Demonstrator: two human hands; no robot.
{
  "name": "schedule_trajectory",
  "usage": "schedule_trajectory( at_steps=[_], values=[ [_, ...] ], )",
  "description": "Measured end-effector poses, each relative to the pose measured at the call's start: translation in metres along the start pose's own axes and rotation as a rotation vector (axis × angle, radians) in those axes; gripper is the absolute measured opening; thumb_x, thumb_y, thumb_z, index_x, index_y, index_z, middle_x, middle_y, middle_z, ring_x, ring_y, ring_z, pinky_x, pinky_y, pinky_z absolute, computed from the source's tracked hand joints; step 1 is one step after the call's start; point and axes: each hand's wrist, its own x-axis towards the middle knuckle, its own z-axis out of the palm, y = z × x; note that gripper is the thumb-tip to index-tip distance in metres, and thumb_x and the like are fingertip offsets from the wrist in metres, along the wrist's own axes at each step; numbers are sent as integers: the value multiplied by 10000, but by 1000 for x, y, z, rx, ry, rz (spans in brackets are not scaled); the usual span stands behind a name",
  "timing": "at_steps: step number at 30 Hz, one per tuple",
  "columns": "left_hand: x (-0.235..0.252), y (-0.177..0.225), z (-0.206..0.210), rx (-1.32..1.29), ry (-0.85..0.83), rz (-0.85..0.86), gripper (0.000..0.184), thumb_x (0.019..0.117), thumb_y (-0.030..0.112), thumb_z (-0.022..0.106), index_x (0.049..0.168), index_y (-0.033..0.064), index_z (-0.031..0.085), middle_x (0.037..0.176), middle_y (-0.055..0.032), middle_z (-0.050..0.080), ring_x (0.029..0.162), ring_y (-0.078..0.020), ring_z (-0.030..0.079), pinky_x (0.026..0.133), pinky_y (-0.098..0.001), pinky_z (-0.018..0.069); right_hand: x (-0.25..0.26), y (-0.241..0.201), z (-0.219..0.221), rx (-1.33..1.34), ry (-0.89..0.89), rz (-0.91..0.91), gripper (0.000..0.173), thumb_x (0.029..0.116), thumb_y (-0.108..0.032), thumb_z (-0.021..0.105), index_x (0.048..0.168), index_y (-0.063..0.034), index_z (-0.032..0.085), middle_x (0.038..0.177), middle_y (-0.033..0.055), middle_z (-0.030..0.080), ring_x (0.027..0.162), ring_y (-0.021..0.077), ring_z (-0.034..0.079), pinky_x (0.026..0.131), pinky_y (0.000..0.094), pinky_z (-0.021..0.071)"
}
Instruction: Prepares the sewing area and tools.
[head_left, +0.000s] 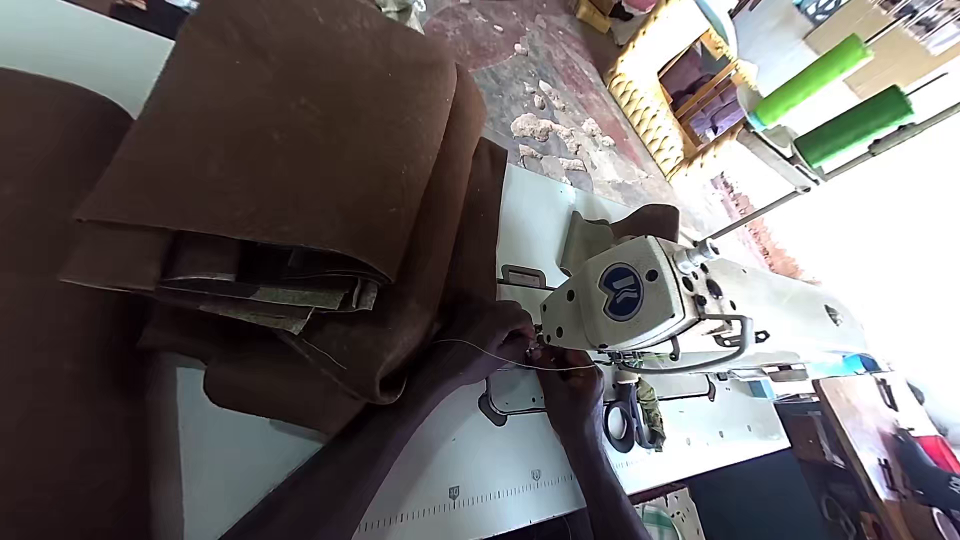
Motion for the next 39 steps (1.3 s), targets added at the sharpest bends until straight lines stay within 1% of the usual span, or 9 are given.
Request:
schedule_trajectory(
  at_steps=[4,7,9,10,13,15,17,23,39],
  values=[
    [-6,23,-13,33,-29,150,374,918,330,754,1155,42,728,1107,-205,696,1065,-324,664,965,-520,491,2,3,1,-23,-8,-5,145,943,-325,701,926,-186,738,708,-60,656,560,91,584,524,346,519],
    [-2,24,-18,-81,227,829,141,960,244,708,940,114,762,874,-30,684,814,-132,660,761,-334,555,4,5,2,-36,9,-34,186,945,-366,683,896,-196,740,706,-74,655,579,87,594,559,370,534],
    [8,26,-19,-151,294,1111,79,955,200,706,944,146,762,898,25,679,825,-77,650,749,-293,552,5,6,3,-50,13,-25,191,942,-366,679,902,-194,754,727,-73,675,621,88,625,617,393,557],
    [-1,29,-26,-140,270,1103,82,955,184,704,957,128,763,911,10,688,837,-87,657,762,-295,555,6,5,3,-66,18,-19,189,934,-355,677,905,-189,761,715,-69,674,617,90,625,622,399,553],
    [-66,66,-60,-56,15,716,172,1018,99,629,1140,15,715,1129,-102,686,1055,-192,628,978,-368,481,7,4,2,-104,8,-18,184,944,-322,660,934,-173,767,716,-41,679,635,122,637,643,431,552],
    [-18,38,-30,-138,217,993,121,977,165,682,1005,69,751,979,-43,701,897,-121,666,833,-292,556,8,2,2,-139,9,-26,181,952,-310,661,941,-168,772,756,-9,699,683,170,668,663,479,560],
    [17,22,-14,-238,275,1148,100,968,199,705,977,112,755,940,8,685,852,-71,654,791,-274,567,9,-1,3,-175,-4,-9,176,966,-304,656,947,-166,764,803,24,706,712,217,675,661,518,554],
    [12,24,-15,-208,263,1093,95,972,187,703,988,106,751,949,3,679,857,-71,650,803,-269,566,12,-3,3,-220,-58,7,207,989,-304,617,986,-156,762,897,56,730,784,261,700,707,542,561],
    [1,29,-12,-140,293,999,108,958,175,722,927,74,744,920,-17,682,847,-97,648,810,-314,564,11,-13,-6,-85,-55,153,247,1013,-300,582,990,-106,733,874,101,718,821,291,706,741,541,566]
  ],
)
